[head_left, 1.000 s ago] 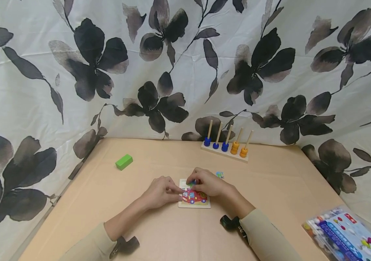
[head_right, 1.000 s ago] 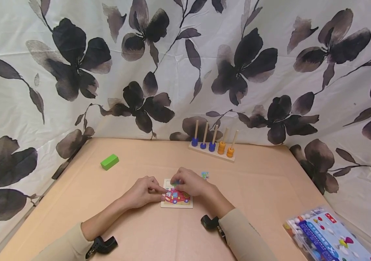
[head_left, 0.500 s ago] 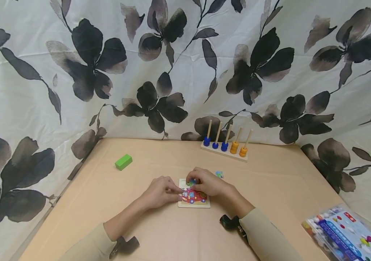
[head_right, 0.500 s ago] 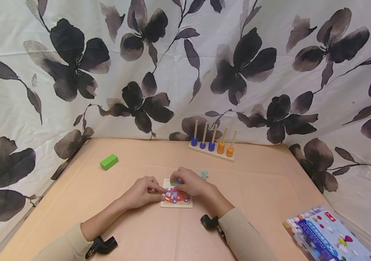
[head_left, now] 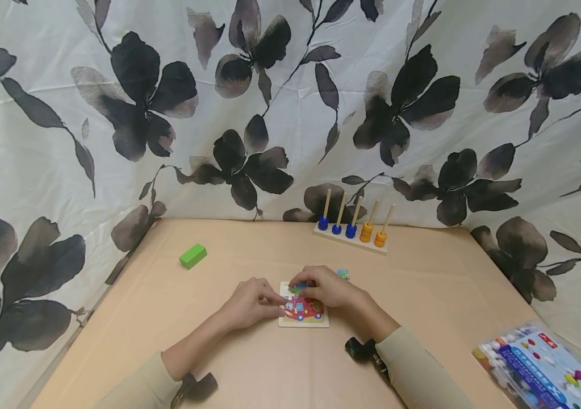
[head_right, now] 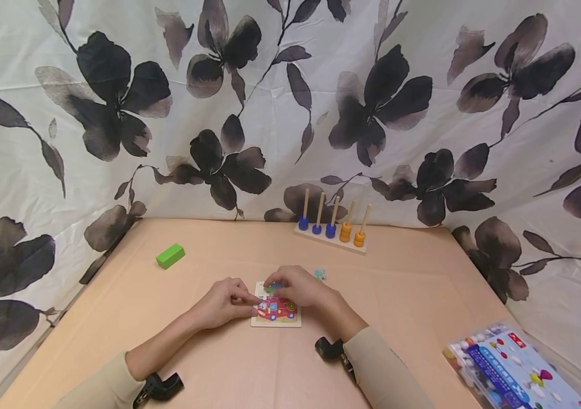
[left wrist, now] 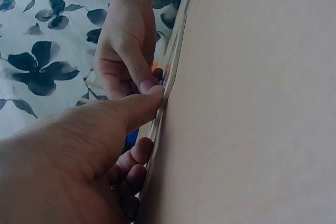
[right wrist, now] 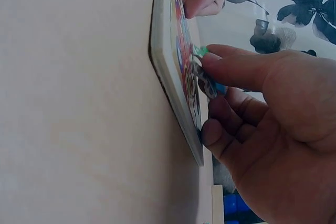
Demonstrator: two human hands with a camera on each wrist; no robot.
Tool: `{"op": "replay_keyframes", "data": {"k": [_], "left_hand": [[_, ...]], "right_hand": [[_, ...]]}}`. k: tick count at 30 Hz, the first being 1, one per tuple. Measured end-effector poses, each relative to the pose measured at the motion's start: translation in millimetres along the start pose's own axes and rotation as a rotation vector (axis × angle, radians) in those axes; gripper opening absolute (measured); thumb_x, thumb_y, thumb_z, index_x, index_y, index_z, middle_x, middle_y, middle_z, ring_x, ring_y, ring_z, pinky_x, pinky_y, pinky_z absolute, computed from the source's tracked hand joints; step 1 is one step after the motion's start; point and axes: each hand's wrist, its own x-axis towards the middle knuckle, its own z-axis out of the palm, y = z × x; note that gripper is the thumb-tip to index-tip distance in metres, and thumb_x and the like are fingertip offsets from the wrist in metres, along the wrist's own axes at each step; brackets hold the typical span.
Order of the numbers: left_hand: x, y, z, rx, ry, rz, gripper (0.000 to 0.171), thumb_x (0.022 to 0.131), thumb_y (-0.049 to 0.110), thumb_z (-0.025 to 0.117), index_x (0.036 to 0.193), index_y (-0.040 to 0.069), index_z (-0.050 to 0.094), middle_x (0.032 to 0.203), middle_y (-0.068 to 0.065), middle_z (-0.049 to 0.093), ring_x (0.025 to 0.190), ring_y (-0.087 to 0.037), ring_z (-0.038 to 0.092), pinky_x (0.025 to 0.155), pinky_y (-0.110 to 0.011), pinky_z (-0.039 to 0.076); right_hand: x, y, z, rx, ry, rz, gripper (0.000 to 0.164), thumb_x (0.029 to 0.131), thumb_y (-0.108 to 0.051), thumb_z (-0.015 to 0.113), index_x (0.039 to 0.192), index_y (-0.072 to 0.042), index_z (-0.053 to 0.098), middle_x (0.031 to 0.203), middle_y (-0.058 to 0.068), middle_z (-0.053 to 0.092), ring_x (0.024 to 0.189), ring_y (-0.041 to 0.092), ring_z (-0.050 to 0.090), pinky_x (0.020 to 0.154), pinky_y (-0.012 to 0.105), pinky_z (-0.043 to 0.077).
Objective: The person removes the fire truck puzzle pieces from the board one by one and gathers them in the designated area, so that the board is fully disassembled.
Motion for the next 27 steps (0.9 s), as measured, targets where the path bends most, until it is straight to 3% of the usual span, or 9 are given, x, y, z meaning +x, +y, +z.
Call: {"op": "replay_keyframes", "data": {"k": [15, 27], "left_hand": [[1.2, -0.2, 0.5, -0.003, 0.013, 0.005, 0.021, 0.085, 0.036, 0.086, 0.103, 0.026, 0.085, 0.087, 0.011, 0.067, 0.085, -0.013, 0.053, 0.071, -0.029, 0.039], [0.6, 0.3, -1.0, 0.001, 0.01, -0.003, 0.021, 0.085, 0.036, 0.086, 0.104, 0.026, 0.085, 0.088, 0.011, 0.067, 0.084, -0.013, 0.054, 0.071, -0.029, 0.039]], "right_hand": [[-3, 3, -7, 0.017, -0.014, -0.01, 0.026, 0.102, -0.005, 0.062, 0.121, -0.013, 0.077, 0.106, 0.001, 0.07, 0.089, 0.013, 0.056, 0.079, 0.026, 0.047], [-8, -1, -20, 0.069, 0.004, 0.03, 0.026, 0.102, -0.005, 0.062, 0.123, -0.013, 0.077, 0.119, -0.001, 0.074, 0.103, 0.016, 0.062, 0.092, 0.031, 0.051]]}}
